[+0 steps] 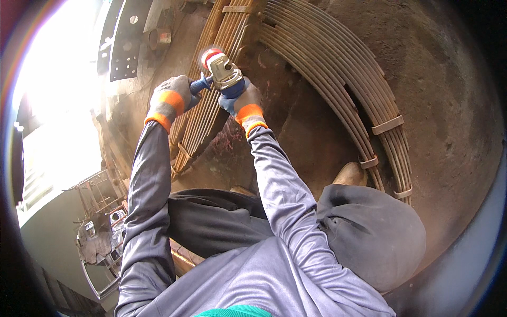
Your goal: The person uses an angle grinder to remove rust from a bundle of metal rods. They hold the grinder with both hands and move it along the rods, producing sparks. The person briefly pauses to adjust the grinder's cord before continuing the grinding process.
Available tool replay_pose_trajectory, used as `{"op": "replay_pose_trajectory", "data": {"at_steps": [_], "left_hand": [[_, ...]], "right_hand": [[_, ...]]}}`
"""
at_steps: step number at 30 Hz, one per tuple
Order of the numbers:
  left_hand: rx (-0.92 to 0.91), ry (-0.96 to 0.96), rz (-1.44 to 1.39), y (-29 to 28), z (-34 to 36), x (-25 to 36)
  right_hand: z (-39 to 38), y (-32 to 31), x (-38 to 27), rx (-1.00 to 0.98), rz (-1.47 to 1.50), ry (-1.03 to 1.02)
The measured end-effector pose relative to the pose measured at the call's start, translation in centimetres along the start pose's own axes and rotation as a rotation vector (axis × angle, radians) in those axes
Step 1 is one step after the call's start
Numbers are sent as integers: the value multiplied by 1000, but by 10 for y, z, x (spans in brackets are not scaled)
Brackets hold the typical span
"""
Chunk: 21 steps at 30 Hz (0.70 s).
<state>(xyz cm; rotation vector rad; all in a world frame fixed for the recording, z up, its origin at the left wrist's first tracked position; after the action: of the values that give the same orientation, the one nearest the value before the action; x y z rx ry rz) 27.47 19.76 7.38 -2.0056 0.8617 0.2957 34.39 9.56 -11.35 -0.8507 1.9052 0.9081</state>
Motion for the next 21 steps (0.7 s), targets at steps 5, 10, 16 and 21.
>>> {"op": "replay_pose_trajectory", "data": {"at_steps": [5, 10, 16, 21], "left_hand": [[10, 6, 4, -2, -1, 1], [23, 13, 1, -5, 0, 2], [15, 17, -27, -9, 1, 5], [-20, 6, -59, -16, -4, 8]], "right_hand": [[-2, 0, -5, 17, 41, -22], [5, -1, 1, -18, 90, -32], [10, -1, 1, 15, 61, -80], [8, -7, -8, -27, 34, -21]]}}
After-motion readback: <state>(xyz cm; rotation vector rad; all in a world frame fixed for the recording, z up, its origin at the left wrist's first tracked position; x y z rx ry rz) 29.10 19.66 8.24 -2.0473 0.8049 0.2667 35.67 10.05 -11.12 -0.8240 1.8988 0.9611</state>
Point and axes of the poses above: each hand's wrist, its own z-axis towards the middle knuckle, its own y-axis out of the palm, x = y × z, the point moved 1 cm from there along z, towards the middle knuckle, and after that the axes turned 6 degrees about z, right-handed, at the moved point
